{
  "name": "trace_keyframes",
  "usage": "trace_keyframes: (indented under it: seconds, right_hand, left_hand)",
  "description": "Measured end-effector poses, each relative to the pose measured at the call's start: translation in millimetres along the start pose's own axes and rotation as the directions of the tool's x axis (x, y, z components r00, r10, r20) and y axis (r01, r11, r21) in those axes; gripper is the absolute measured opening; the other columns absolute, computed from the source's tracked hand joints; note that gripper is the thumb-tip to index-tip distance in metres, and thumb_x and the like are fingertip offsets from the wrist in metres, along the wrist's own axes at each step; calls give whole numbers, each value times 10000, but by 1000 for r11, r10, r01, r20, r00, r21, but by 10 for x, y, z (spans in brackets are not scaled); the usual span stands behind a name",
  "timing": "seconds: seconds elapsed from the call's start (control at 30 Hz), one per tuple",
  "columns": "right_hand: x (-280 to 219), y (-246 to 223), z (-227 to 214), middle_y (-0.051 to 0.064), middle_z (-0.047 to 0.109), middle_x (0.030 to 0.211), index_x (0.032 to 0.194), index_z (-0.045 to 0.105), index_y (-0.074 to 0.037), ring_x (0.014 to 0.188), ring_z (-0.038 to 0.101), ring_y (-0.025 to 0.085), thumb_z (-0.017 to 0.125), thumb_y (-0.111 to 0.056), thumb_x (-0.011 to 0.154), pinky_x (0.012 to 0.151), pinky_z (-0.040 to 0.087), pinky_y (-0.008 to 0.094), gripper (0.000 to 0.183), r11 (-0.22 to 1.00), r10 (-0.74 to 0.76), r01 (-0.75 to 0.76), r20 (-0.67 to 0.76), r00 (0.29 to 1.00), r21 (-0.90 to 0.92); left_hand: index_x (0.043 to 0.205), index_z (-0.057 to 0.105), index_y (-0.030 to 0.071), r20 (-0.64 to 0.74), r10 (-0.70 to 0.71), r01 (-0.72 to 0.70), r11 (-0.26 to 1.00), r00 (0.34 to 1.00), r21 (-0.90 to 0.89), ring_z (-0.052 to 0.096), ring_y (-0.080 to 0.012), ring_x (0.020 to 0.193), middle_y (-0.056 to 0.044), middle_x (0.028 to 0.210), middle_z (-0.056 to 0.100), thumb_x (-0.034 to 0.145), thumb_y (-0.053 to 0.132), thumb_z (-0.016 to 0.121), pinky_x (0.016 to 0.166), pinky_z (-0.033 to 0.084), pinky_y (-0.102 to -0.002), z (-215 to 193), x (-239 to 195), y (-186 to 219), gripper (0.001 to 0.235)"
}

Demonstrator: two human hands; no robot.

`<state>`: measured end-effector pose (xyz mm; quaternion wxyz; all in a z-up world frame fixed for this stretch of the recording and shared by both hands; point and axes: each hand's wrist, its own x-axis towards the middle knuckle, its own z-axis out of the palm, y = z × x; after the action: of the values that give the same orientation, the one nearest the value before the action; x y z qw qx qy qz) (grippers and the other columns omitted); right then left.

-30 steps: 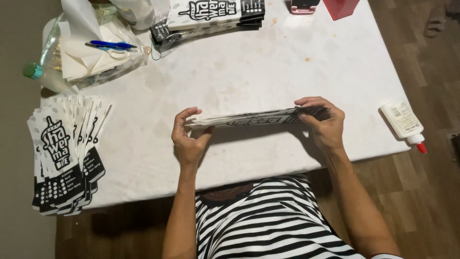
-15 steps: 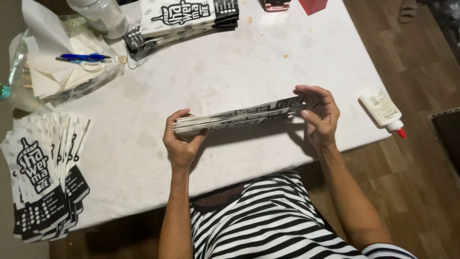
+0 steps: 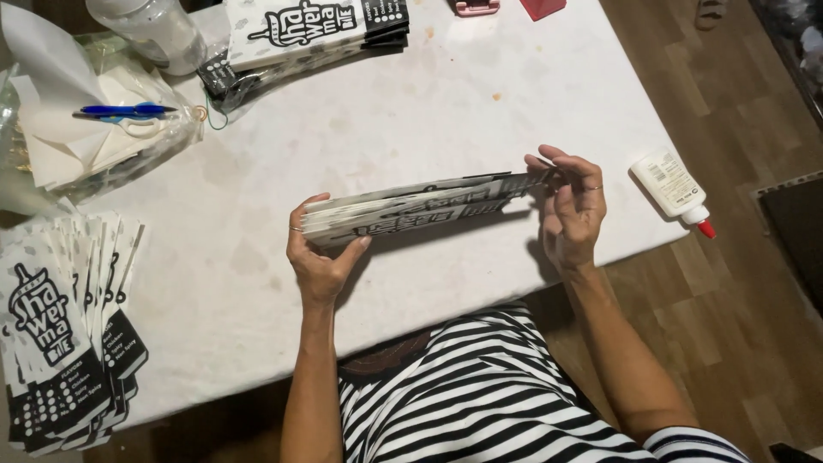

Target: Applying glue to the edges of paper food wrappers and stacking them to assemble a batch.

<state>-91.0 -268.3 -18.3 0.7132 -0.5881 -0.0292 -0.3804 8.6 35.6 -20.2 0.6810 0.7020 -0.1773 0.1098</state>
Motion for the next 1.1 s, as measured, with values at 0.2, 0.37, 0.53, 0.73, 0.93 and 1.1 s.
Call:
trace_keyframes:
  seconds: [0.2,0.37,0.53,0.73,0.93,1.1]
  right_hand:
    - [-50,-213,147,315,535,1426,1014,547,10,1441,460,437,572,-75,1048,1223,374,547,94,943,-226,240,83,971,-232]
    - [-105,-29,-47,314,535,1392,1014,512,22,1370,538,391,560,-79,1033,1187,436,486,114,984,-91,83,-42,995,-158]
    - [-225,246,-73,114,504,1470,1443,367,-73,1378,505,184,436,-381,1123,1233,364,370,450,986,81,-100,-141,987,-133]
    - [-263,95,0,151,297,1678,1638,132,-107,1549,273,234,305,-602,1073,1293,185,400,770,973,229,-228,84,970,-20]
    - [-64,-134,-98,217,650,1284,1221,638,79,1138,687,281,515,-12,1060,996,570,397,222,893,200,-192,-24,980,-408]
    - [30,-6,-243,154,720,1036,1005,724,41,956,723,219,721,53,933,864,606,313,73,834,180,-139,25,983,-534]
  left_hand:
    - [1302,605,9,19,-5,5,1000,1000,26,650,-219,1078,-156,1166,667,590,22,957,979,536,-383,-18,-22,-47,795]
    - [1283,596,2,15,-5,5,999,1000,-33,671,-208,1012,-149,1087,683,561,-5,972,955,547,-364,32,-38,-3,814]
    - [1282,598,30,30,-23,24,999,999,-35,692,-167,965,-106,1039,698,535,15,989,912,566,-317,31,-5,109,844]
    - [1294,574,-3,43,-8,9,999,999,-32,694,-228,962,-169,1021,695,568,-8,969,891,575,-372,41,16,167,827]
    - [1270,588,-8,18,-18,18,1000,1000,-11,691,-210,957,-158,1019,689,563,-3,983,884,581,-350,67,-15,89,810]
    - [1260,586,-40,25,-10,11,999,1000,-32,693,-230,928,-187,987,683,568,-20,970,838,594,-361,47,-5,34,791]
